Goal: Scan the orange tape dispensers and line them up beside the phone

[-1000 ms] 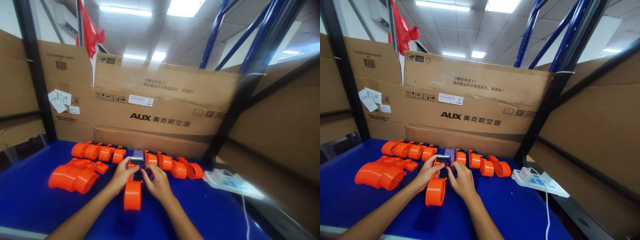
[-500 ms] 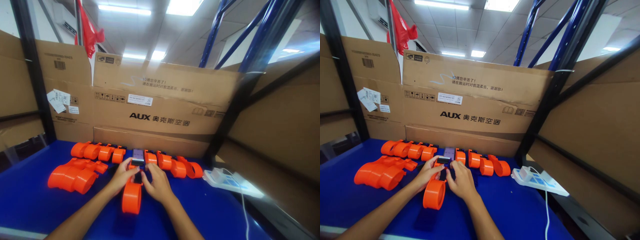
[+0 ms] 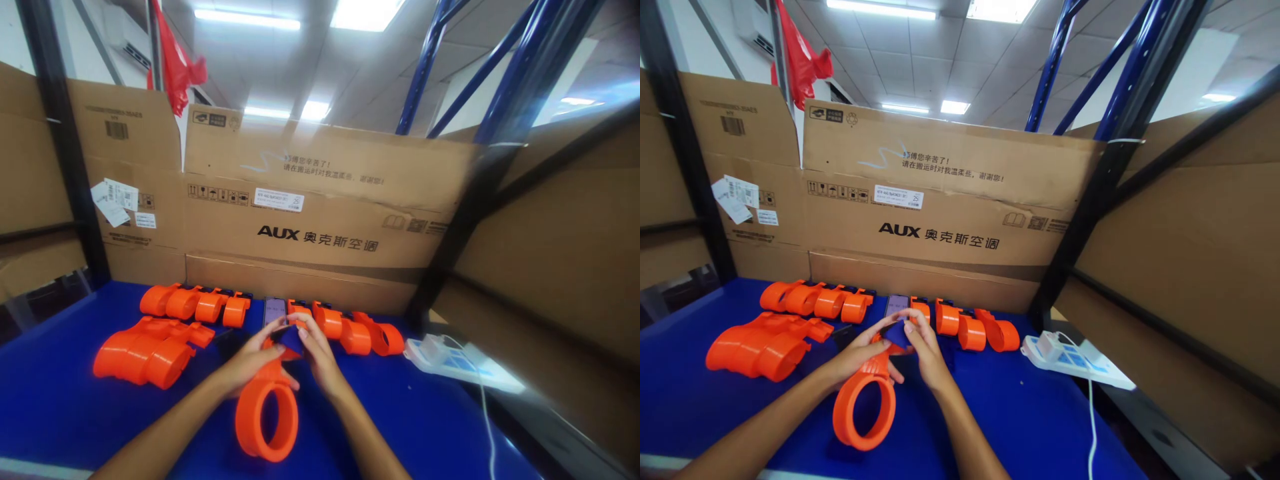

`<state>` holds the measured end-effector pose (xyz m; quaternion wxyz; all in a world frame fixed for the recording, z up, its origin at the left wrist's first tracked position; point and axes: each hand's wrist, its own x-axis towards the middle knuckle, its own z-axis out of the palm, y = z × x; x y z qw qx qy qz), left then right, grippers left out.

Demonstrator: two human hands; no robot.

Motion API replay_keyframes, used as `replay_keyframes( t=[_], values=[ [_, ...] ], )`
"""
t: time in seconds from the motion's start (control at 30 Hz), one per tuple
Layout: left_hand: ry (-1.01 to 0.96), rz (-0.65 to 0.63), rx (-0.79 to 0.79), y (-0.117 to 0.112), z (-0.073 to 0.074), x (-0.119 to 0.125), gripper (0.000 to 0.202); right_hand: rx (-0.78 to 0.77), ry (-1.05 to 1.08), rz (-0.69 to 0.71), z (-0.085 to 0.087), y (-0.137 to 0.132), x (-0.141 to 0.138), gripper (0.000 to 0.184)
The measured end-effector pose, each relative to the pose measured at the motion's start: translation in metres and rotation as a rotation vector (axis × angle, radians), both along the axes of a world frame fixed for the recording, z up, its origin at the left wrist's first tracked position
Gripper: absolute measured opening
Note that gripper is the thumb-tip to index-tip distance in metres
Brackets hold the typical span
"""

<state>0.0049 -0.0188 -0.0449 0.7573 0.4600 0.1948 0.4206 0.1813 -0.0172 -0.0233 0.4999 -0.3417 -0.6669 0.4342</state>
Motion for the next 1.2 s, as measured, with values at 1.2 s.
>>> replay_keyframes(
  t=[1.2],
  values=[
    [-0.277,0.29,0.0,0.023,0.002,-0.02,0.063,0.013,-0.81,-0.274,-0.017,0.002,-0.01,0.028]
  ],
)
